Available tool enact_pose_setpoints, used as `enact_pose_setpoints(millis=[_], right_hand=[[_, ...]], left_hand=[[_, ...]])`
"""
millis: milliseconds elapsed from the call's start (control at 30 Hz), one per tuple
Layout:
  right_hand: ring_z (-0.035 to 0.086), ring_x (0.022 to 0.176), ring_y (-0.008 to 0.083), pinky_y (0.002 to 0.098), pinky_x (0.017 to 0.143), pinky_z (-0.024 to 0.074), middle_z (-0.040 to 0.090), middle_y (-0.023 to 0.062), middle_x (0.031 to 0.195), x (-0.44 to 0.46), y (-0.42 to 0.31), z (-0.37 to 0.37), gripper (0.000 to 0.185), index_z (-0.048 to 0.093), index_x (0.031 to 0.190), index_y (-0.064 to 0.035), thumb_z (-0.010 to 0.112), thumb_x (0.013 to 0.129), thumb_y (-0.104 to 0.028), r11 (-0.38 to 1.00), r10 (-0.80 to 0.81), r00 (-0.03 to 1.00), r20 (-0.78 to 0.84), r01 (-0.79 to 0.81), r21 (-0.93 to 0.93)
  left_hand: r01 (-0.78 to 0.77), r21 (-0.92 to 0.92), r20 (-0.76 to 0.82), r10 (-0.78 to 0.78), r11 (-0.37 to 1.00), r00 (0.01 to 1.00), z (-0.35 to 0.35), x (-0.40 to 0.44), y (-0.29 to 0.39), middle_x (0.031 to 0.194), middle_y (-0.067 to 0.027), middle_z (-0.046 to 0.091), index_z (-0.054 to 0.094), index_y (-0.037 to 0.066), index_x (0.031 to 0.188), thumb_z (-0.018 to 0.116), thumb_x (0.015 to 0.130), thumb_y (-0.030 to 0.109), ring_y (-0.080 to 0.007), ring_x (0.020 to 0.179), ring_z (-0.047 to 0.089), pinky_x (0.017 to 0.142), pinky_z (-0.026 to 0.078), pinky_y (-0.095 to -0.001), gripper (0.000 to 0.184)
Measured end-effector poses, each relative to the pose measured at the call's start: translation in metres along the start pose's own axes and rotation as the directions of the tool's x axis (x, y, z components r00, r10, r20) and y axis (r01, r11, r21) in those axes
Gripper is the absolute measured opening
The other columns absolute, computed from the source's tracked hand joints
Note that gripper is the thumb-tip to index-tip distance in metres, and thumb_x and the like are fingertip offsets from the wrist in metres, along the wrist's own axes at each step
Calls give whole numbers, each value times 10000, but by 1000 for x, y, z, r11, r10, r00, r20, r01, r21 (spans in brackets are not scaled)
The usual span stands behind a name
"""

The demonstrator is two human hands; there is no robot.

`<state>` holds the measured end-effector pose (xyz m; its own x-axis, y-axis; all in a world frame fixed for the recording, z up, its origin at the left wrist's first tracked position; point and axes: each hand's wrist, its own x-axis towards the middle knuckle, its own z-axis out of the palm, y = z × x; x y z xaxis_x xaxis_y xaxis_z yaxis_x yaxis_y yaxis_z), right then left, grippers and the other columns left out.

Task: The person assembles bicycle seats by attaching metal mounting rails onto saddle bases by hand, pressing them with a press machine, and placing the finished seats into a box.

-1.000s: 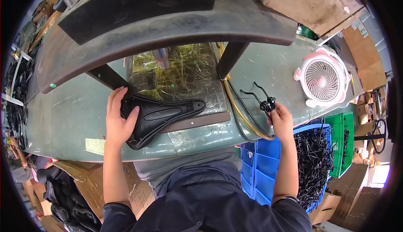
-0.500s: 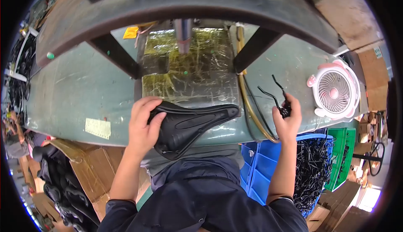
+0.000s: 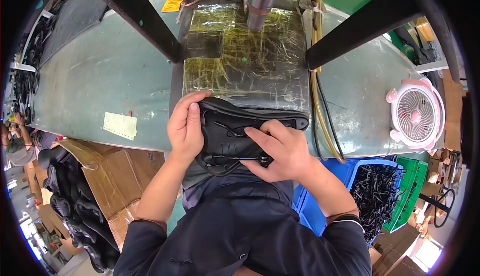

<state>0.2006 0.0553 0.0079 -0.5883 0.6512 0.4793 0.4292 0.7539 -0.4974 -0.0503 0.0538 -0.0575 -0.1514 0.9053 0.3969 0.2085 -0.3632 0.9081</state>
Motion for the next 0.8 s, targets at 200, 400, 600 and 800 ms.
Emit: enact_pose_setpoints(millis=[200, 400, 600, 800], right_hand=[[616, 611, 203, 323, 508, 502, 581, 68, 901, 4, -3, 0, 637, 715, 1170, -27, 908, 615, -272, 1000, 5, 999, 35, -4, -12], [612, 608, 199, 324, 510, 503, 581, 67, 897, 6, -3, -1, 629, 719, 1160, -26, 907, 609, -264, 999, 35, 998, 43, -36, 7], [605, 610, 205, 324, 511, 506, 583, 65, 879, -1, -9, 3, 617, 718, 1152, -21, 902, 610, -251, 997, 78, 997, 1, -78, -3], [621, 610, 217, 332, 514, 510, 584, 74, 895, 5, -11, -3, 618, 711, 1151, -18, 899, 611, -252, 1000, 23, 1000, 22, -23, 4]], left_hand=[[2, 4, -12, -2, 1000, 1000, 0, 0, 1, 1243, -185, 703, 639, -56, 1219, 450, 1128, 81, -253, 1200, 646, 1091, 460, -367, 251], [24, 4, -13, -24, 1000, 1000, -1, -1, -1, 1239, -186, 705, 641, -58, 1211, 453, 1128, 86, -249, 1189, 646, 1088, 456, -361, 251], [30, 10, -17, -29, 1000, 999, -1, 0, 1, 1234, -180, 710, 644, -56, 1206, 460, 1126, 88, -246, 1186, 645, 1087, 455, -359, 247], [36, 41, -25, -35, 998, 999, 0, -2, -1, 1233, -175, 711, 646, -52, 1211, 457, 1128, 89, -234, 1187, 645, 1086, 458, -356, 250]])
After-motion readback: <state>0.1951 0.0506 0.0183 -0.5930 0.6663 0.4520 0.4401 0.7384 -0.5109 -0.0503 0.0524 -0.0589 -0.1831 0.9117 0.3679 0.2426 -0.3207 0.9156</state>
